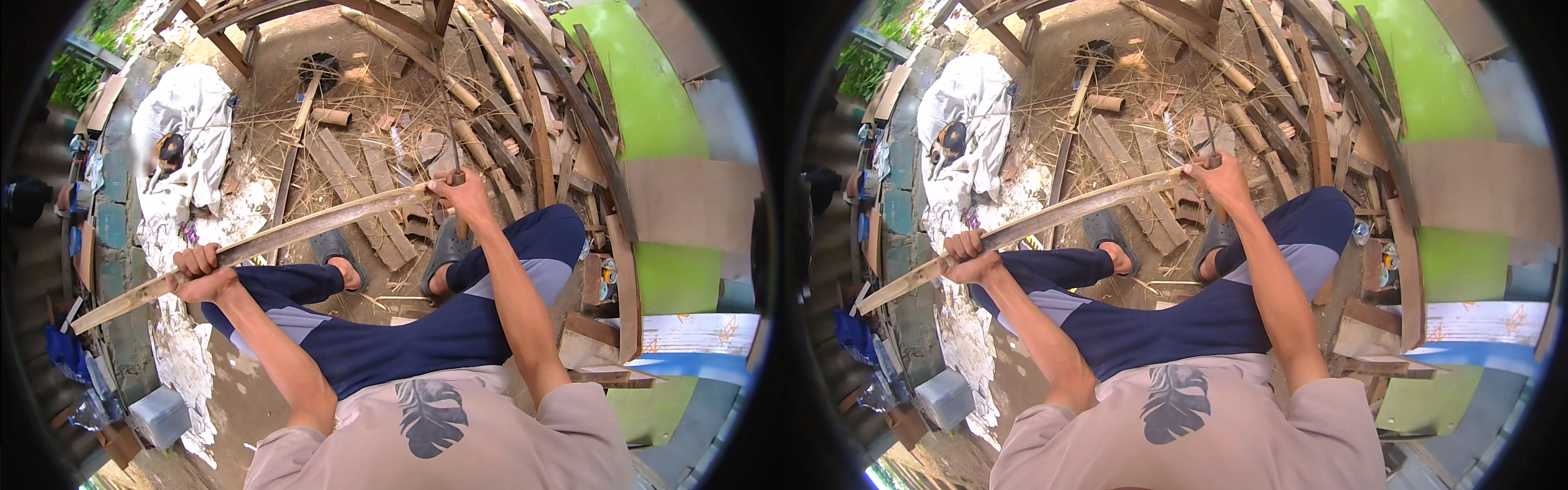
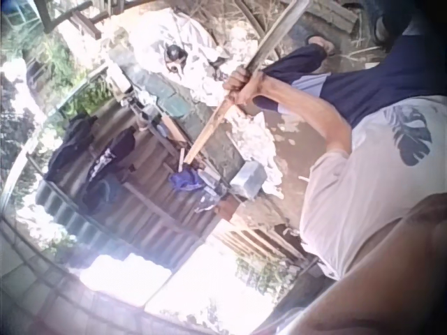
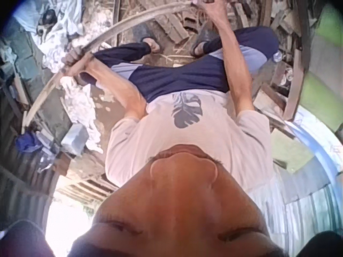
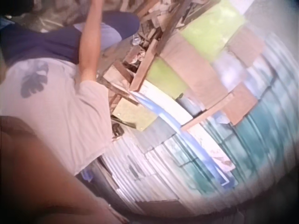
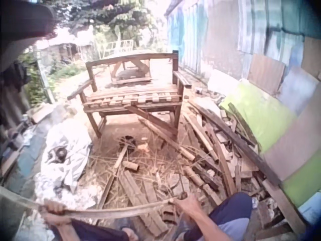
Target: The person sits on the ground and uses a knife to shave and smooth a long bamboo stick. They repeatedly scrape along the length of the stick, rotating it to work different sides and remove splinters.
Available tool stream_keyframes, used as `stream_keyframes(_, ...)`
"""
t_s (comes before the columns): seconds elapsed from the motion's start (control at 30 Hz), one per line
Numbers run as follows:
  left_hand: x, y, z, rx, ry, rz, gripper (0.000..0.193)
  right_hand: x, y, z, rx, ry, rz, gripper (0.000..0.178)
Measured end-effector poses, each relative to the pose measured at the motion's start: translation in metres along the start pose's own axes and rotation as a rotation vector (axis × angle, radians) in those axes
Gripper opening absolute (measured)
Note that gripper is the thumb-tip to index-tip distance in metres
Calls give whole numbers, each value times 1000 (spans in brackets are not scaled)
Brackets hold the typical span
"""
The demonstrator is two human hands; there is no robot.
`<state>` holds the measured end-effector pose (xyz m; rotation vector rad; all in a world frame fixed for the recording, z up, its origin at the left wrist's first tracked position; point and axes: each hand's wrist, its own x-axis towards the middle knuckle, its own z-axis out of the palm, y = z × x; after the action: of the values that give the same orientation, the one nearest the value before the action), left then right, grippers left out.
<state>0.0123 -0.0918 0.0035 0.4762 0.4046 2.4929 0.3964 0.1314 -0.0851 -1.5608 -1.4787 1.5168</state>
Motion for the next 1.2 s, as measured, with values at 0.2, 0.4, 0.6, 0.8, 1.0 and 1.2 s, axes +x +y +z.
stream_keyframes(0.2,15,-8,6,-74,177,112,44,-9,-13,-14,529,-119,-80,27)
stream_keyframes(0.4,13,-21,3,400,630,232,52,-13,-25,-20,828,-163,-122,29)
stream_keyframes(0.6,22,-27,-14,502,832,228,54,-11,-24,-34,966,-319,-187,32)
stream_keyframes(0.8,18,-33,-4,470,720,316,60,-13,-25,-39,1051,-454,-277,35)
stream_keyframes(1.0,18,-24,-15,320,600,310,61,-19,-35,-40,1048,-465,-312,36)
stream_keyframes(1.2,10,-15,-19,387,614,313,66,-27,-34,-39,902,-361,-349,34)
